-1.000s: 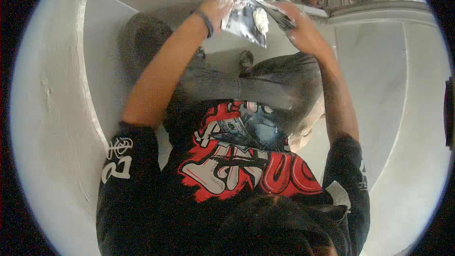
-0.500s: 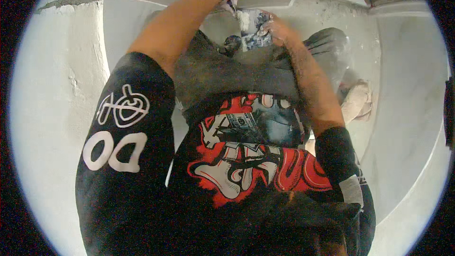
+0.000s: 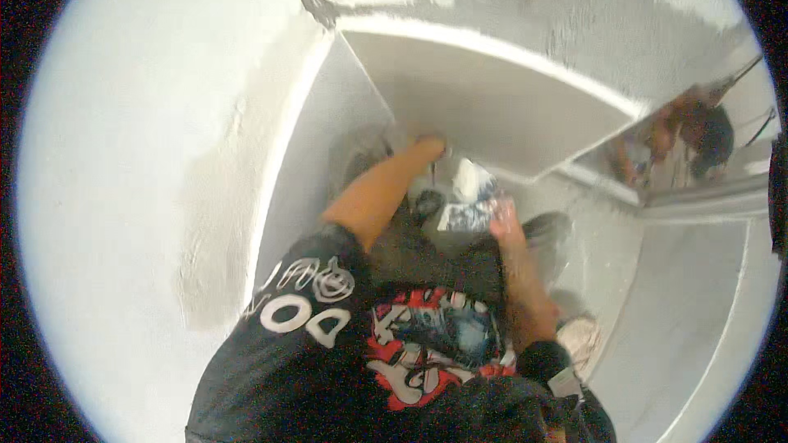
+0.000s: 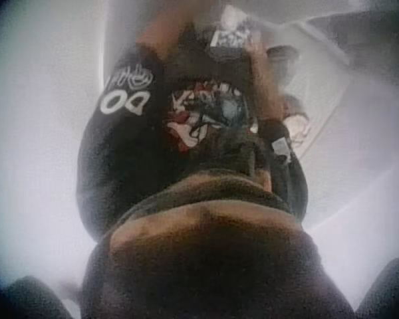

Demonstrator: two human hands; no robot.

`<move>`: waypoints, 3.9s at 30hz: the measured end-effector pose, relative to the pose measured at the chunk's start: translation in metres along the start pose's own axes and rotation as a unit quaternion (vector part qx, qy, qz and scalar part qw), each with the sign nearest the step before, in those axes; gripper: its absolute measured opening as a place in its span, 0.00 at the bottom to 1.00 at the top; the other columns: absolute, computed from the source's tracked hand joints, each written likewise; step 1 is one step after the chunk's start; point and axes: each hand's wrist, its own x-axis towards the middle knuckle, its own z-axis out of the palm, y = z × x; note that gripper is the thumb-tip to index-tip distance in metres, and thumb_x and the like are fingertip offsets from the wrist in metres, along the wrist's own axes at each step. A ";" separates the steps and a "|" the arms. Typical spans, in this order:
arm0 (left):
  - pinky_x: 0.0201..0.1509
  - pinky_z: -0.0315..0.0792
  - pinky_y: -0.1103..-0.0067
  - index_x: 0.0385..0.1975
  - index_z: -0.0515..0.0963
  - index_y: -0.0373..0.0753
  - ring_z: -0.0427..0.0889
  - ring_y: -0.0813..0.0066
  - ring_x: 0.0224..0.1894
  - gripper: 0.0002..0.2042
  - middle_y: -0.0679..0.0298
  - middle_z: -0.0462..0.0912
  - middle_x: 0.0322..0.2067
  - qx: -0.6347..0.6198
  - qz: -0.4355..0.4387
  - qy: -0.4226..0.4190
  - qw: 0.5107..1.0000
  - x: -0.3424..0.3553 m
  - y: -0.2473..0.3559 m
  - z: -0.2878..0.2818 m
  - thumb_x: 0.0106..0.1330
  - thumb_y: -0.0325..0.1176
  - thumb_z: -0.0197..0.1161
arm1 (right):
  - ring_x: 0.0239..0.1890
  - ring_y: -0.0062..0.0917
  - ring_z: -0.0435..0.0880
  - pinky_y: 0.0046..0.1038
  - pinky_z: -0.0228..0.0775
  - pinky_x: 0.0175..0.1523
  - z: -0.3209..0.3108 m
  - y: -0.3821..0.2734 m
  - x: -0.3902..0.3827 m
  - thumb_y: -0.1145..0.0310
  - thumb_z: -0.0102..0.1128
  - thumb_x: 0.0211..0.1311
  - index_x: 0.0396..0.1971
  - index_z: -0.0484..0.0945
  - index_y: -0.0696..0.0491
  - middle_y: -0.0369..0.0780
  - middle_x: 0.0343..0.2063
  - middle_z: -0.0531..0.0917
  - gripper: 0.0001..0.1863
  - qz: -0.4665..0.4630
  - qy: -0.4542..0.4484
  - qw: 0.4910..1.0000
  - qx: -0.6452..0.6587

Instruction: Applying joint compound to a corner and wall surface using putty knives and a hawk.

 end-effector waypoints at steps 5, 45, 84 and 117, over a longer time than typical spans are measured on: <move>0.48 0.65 0.69 0.28 0.76 0.43 0.73 0.59 0.40 0.11 0.62 0.77 0.33 -0.064 0.010 0.091 0.994 -0.064 -0.014 0.016 0.47 0.40 0.61 | 0.47 0.32 0.69 0.39 0.60 0.53 0.152 -0.040 0.011 0.64 0.50 0.45 0.43 0.68 0.58 0.45 0.45 0.71 0.23 -0.137 0.202 0.969 0.044; 0.48 0.69 0.78 0.48 0.63 0.29 0.75 0.71 0.43 0.24 0.56 0.73 0.43 -0.916 0.281 0.219 0.184 -0.355 0.085 -0.185 0.47 0.23 0.57 | 0.56 0.31 0.60 0.46 0.46 0.61 0.572 -0.121 0.227 0.62 0.47 0.49 0.42 0.70 0.42 0.34 0.49 0.65 0.17 -0.356 -0.371 -0.297 -0.805; 0.46 0.67 0.83 0.45 0.68 0.31 0.74 0.76 0.42 0.19 0.61 0.75 0.42 -0.914 0.252 0.212 0.237 -0.370 0.083 -0.199 0.50 0.21 0.55 | 0.55 0.24 0.61 0.44 0.44 0.62 0.556 -0.110 0.254 0.62 0.47 0.49 0.39 0.73 0.39 0.28 0.51 0.64 0.15 -0.337 -0.369 -0.252 -0.829; 0.46 0.68 0.81 0.47 0.66 0.30 0.74 0.75 0.42 0.21 0.59 0.75 0.42 -0.923 0.252 0.187 0.222 -0.377 0.082 -0.204 0.50 0.20 0.55 | 0.55 0.31 0.61 0.43 0.46 0.60 0.536 -0.200 0.125 0.63 0.47 0.48 0.37 0.73 0.37 0.32 0.52 0.65 0.13 -0.330 -0.310 -0.176 -0.874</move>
